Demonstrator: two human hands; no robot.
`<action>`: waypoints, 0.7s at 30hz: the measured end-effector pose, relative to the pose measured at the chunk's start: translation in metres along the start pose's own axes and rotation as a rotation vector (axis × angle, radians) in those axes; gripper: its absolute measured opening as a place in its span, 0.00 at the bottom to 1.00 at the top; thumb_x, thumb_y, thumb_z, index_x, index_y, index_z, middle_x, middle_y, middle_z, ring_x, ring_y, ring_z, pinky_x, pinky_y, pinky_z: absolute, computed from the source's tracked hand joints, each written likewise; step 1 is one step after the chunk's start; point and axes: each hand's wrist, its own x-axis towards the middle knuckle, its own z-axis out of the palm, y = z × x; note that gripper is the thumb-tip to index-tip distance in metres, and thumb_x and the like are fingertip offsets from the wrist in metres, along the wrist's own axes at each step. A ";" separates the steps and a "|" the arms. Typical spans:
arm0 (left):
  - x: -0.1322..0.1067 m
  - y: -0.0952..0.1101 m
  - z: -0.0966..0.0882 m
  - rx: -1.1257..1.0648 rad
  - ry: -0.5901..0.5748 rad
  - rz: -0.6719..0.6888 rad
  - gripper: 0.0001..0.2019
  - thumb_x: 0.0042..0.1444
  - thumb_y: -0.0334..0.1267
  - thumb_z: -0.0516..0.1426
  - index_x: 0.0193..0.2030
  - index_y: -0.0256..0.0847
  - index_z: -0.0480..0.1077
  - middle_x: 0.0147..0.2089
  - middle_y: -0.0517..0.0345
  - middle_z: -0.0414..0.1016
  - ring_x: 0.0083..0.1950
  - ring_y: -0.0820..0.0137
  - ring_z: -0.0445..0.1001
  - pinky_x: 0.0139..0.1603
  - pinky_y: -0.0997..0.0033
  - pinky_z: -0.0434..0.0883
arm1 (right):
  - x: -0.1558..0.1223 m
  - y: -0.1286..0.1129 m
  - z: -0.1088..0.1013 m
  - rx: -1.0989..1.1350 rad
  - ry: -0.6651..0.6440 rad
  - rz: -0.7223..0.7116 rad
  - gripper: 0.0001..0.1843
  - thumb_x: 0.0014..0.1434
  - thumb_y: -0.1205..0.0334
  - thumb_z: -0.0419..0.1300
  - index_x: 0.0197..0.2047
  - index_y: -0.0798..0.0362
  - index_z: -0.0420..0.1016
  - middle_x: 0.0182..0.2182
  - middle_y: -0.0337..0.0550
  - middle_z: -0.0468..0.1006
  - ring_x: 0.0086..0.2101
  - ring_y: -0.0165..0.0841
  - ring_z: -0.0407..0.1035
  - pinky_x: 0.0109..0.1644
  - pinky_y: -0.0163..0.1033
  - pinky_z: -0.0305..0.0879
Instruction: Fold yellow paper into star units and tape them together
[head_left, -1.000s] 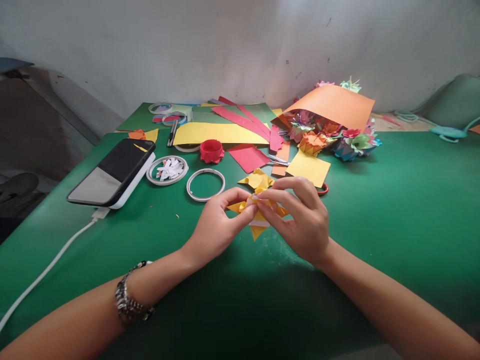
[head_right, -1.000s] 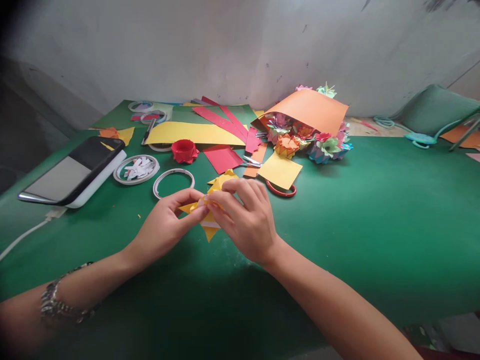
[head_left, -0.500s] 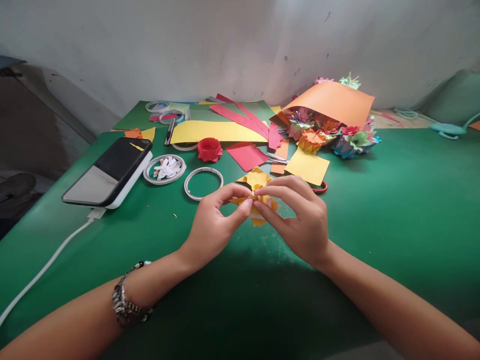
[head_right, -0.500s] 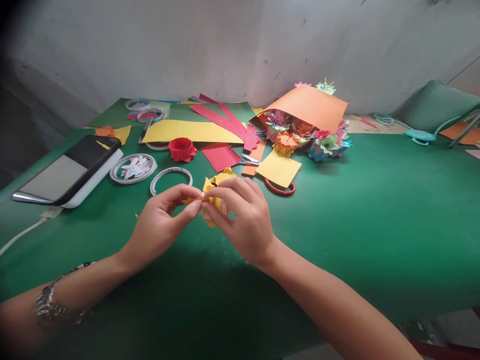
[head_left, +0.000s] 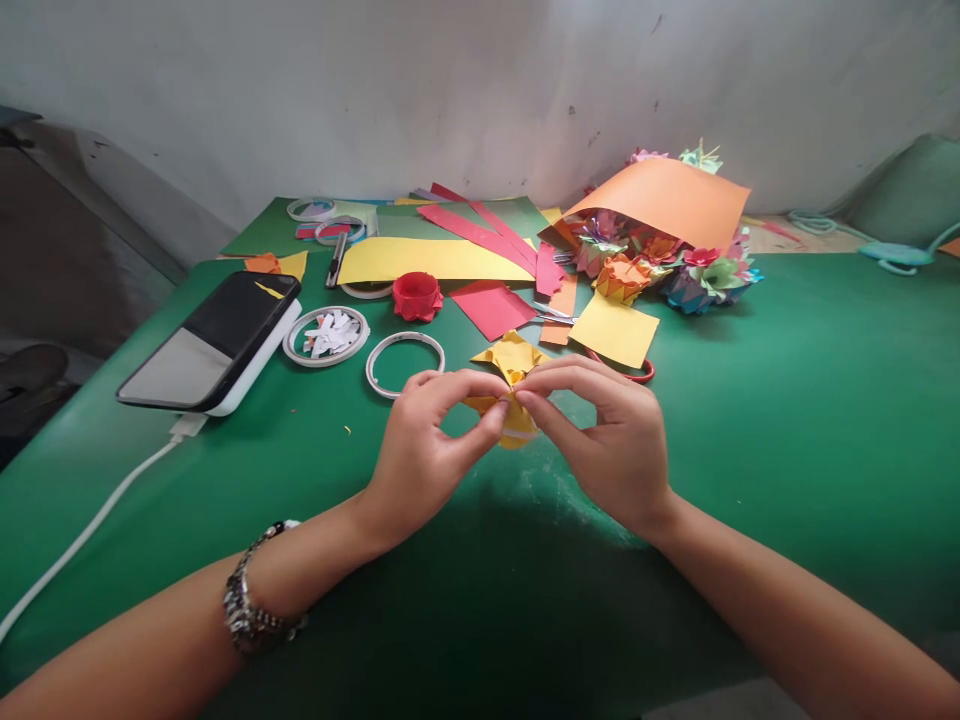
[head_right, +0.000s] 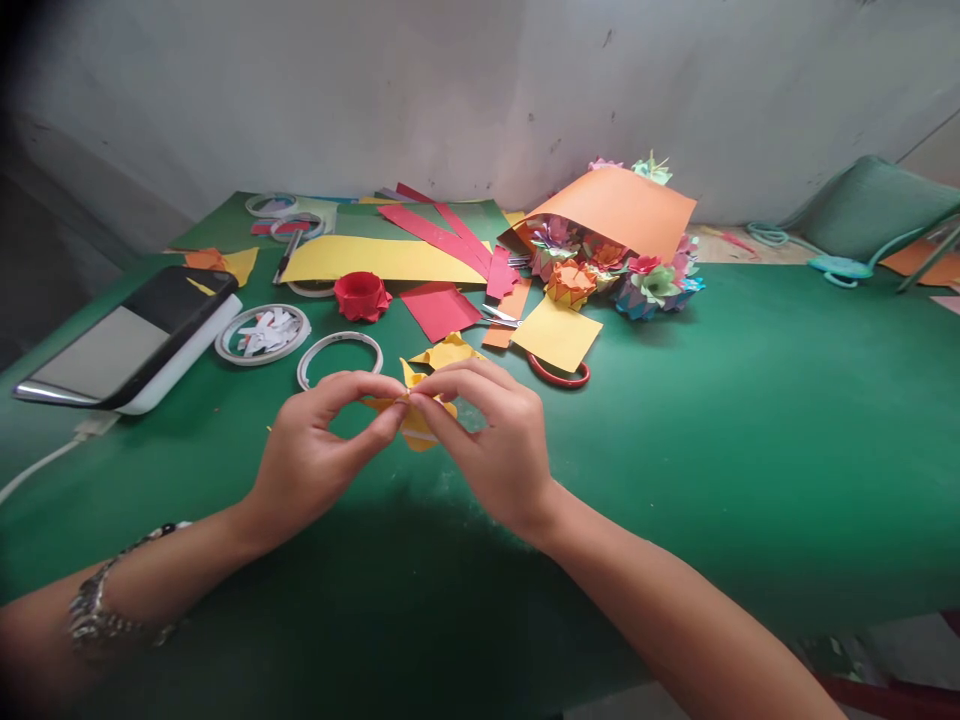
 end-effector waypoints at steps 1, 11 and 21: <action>0.000 0.000 0.000 -0.012 -0.005 -0.014 0.03 0.51 0.33 0.54 0.31 0.41 0.70 0.31 0.64 0.75 0.32 0.74 0.71 0.39 0.73 0.64 | 0.000 0.000 0.000 0.021 -0.003 0.022 0.03 0.51 0.69 0.59 0.27 0.55 0.72 0.25 0.38 0.75 0.29 0.27 0.69 0.34 0.34 0.66; 0.002 0.000 0.000 -0.321 -0.074 -0.272 0.04 0.49 0.36 0.56 0.28 0.38 0.69 0.30 0.62 0.73 0.33 0.75 0.70 0.34 0.80 0.67 | 0.000 -0.002 0.003 -0.010 0.005 -0.037 0.03 0.51 0.70 0.59 0.27 0.55 0.72 0.25 0.39 0.76 0.29 0.27 0.69 0.34 0.33 0.67; 0.002 -0.004 0.000 -0.402 -0.061 -0.260 0.04 0.51 0.36 0.55 0.29 0.39 0.69 0.30 0.64 0.72 0.33 0.77 0.69 0.34 0.81 0.66 | -0.002 -0.001 0.002 -0.115 0.030 -0.260 0.07 0.52 0.74 0.56 0.32 0.54 0.73 0.29 0.43 0.76 0.31 0.29 0.69 0.35 0.36 0.66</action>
